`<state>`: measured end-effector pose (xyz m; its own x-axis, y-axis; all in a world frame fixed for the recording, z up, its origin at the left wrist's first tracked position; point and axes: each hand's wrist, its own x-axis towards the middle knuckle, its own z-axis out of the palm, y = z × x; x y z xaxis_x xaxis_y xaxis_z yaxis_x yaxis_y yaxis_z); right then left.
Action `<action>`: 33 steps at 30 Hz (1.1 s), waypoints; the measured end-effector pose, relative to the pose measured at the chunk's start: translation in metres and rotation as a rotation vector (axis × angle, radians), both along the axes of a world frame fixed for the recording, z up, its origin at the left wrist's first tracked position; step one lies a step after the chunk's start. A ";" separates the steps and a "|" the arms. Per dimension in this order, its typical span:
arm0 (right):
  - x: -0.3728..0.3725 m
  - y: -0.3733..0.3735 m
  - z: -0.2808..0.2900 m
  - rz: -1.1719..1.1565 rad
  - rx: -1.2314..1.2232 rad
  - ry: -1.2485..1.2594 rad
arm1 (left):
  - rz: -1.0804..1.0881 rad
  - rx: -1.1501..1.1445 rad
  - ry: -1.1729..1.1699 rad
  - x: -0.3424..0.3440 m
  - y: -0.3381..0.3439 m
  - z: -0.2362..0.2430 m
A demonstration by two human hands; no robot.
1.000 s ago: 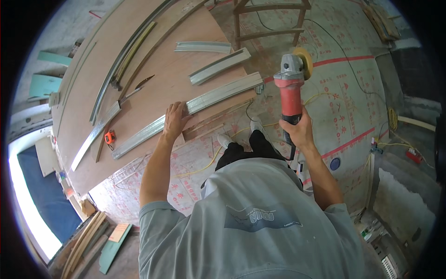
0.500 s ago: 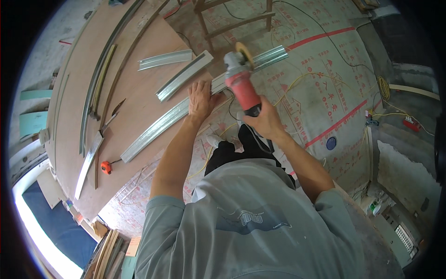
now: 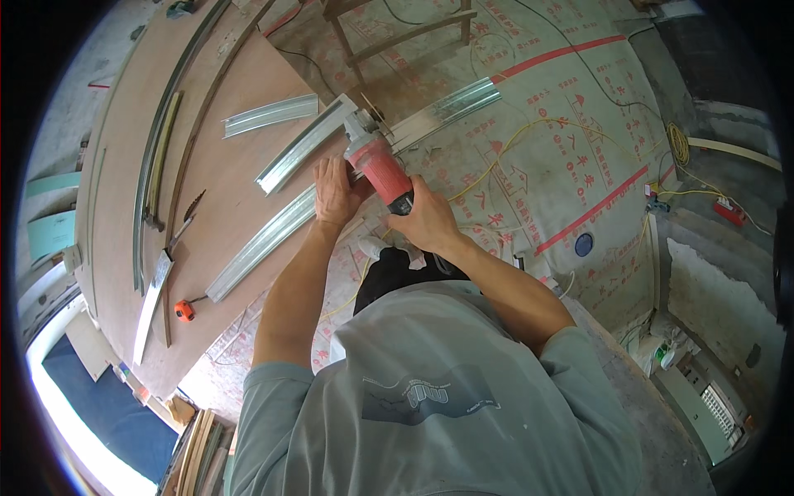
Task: Measuring and cutting metal profiles using a tape measure, marker, and an angle grinder.
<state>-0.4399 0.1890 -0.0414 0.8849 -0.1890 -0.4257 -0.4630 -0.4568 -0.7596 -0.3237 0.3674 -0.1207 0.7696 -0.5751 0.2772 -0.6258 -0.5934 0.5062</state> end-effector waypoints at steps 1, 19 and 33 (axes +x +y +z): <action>0.000 0.000 -0.001 -0.009 0.003 0.004 | 0.002 0.000 0.001 0.000 0.000 0.000; -0.002 0.006 -0.009 -0.009 0.003 0.012 | 0.012 -0.016 0.007 0.000 0.001 0.001; 0.000 0.005 -0.004 -0.013 -0.004 0.077 | 0.029 0.039 0.053 0.000 0.005 -0.007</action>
